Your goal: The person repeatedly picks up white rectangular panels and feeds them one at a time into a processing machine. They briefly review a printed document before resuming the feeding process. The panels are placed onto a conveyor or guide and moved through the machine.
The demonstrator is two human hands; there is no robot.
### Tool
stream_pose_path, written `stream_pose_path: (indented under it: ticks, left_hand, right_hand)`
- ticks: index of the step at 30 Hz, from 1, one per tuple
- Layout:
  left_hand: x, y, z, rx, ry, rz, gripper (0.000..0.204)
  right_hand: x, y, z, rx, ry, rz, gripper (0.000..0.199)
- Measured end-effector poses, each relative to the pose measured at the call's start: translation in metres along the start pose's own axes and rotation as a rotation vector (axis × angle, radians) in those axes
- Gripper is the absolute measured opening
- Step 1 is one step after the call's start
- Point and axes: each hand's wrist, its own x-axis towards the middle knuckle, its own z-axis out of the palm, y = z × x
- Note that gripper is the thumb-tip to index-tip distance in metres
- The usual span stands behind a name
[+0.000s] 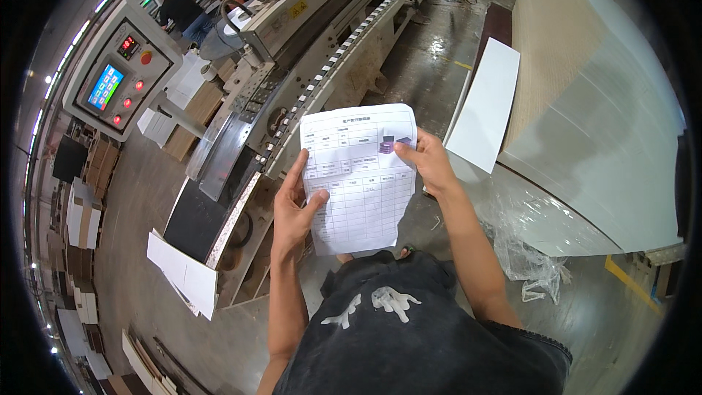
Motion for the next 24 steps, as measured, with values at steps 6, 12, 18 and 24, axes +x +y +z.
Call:
stream_pose_path:
  ticks: [6,12,18,24]
  left_hand:
    - [-0.001,-0.001,0.0,-0.016,-0.043,0.013,0.087]
    - [-0.002,-0.006,0.007,-0.024,-0.088,0.014,0.087]
    - [-0.003,-0.008,0.008,0.015,-0.185,-0.05,0.083]
    - [-0.003,-0.015,0.009,0.001,-0.163,-0.002,0.085]
  right_hand:
    - [-0.001,0.003,-0.003,0.006,-0.011,0.003,0.035]
    - [-0.005,0.004,-0.009,0.053,-0.008,0.043,0.037]
    - [-0.007,0.01,-0.014,0.01,0.044,0.029,0.032]
    - [-0.009,0.011,-0.017,0.014,0.029,0.012,0.033]
